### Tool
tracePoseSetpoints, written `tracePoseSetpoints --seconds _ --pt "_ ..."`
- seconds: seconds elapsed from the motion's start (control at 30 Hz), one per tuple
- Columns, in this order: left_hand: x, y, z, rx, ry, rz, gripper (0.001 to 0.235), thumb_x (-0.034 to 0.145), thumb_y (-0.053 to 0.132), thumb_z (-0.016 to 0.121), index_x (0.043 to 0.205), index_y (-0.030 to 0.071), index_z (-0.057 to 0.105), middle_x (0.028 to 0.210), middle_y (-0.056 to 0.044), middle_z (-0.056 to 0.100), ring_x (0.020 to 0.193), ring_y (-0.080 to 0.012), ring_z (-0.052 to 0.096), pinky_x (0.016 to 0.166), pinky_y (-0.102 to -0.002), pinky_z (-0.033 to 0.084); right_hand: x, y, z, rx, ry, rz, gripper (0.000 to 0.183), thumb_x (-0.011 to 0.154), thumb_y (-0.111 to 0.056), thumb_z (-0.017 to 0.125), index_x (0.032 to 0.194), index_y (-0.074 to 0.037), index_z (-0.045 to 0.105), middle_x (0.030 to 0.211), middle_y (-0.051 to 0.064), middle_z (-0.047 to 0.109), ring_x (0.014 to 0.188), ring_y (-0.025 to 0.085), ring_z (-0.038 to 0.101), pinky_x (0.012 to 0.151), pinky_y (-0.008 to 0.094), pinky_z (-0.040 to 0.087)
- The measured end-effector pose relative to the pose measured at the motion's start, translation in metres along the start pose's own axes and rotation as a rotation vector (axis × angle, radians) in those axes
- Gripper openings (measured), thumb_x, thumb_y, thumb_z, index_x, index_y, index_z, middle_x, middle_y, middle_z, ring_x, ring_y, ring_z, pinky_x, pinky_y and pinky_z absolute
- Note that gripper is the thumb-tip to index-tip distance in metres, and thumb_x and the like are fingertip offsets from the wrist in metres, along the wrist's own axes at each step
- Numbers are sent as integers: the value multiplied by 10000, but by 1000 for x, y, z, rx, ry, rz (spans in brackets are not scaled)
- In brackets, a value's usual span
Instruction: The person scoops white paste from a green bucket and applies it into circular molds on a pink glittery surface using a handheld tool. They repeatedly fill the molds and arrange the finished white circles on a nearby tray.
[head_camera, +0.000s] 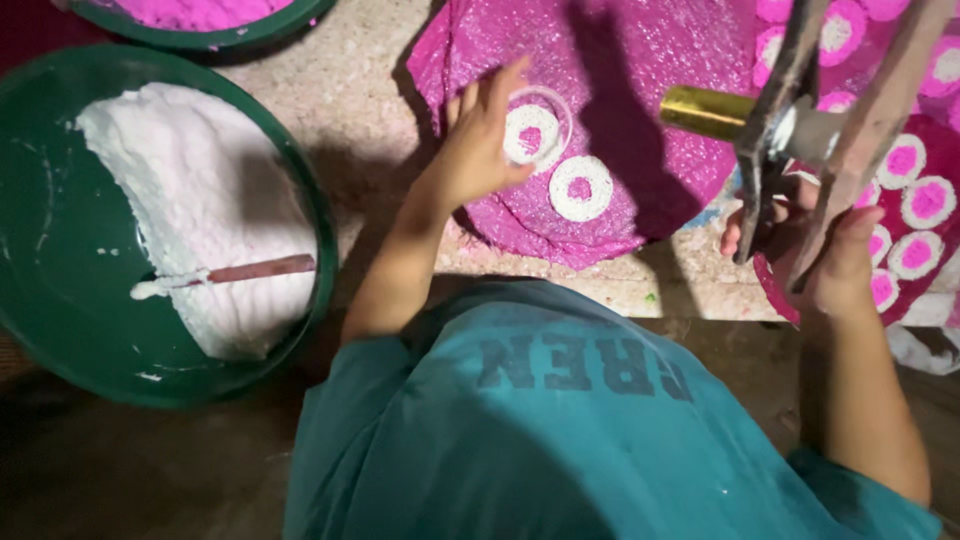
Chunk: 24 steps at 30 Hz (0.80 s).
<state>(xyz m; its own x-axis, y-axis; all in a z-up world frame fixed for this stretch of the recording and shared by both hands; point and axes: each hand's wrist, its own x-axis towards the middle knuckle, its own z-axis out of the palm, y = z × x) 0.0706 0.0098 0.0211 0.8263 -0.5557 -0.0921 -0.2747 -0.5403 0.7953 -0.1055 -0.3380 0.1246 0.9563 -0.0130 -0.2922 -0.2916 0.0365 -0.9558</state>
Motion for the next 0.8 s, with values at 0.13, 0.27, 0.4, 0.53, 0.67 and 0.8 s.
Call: tracePoseSetpoints --seconds 0.13,0.27,0.4,0.53,0.67,0.8 --pt "47 -38 -1 -8 223 32 1197 794 273 939 1615 209 72 1637 -227 306 1523 -405 166 1195 -663 53 -12 13 -12 117 17 -40 1026 861 -954 409 1265 -15 502 1073 174 596 975 335 608 899 479 482" --pt "65 -95 0 -363 422 1 1102 932 229 853 1681 217 45 1705 -294 195 1585 -409 221 1269 -601 260 -14 24 -14 170 41 -69 1019 855 -948 409 1279 -27 512 1065 181 610 964 337 609 941 484 481" --pt "30 -94 22 -569 520 -66 1083 821 125 780 1644 234 86 1698 -265 41 1557 -438 266 1186 -528 377 -17 24 -9 150 66 -82 1063 835 -952 395 1348 -32 537 1044 177 602 937 329 604 915 486 483" --pt "-31 -52 34 81 634 -25 902 866 178 839 1570 224 279 1636 -259 157 1520 -503 158 1247 -630 184 -11 28 -3 181 52 -54 1015 857 -952 392 1266 -31 503 1014 192 608 931 331 613 889 470 491" --pt "-41 -24 36 334 578 63 415 892 109 779 1278 249 721 1683 -132 165 1534 -472 133 1235 -679 46 -3 29 0 115 18 -41 1059 844 -979 361 1245 -9 506 987 198 626 927 320 618 890 454 496" --pt "-42 -18 33 332 528 73 260 897 76 764 1098 233 812 1699 -53 223 1568 -430 146 1249 -684 18 8 27 9 78 -18 -38 1129 803 -989 346 1354 -17 507 980 191 625 950 326 620 878 456 503"
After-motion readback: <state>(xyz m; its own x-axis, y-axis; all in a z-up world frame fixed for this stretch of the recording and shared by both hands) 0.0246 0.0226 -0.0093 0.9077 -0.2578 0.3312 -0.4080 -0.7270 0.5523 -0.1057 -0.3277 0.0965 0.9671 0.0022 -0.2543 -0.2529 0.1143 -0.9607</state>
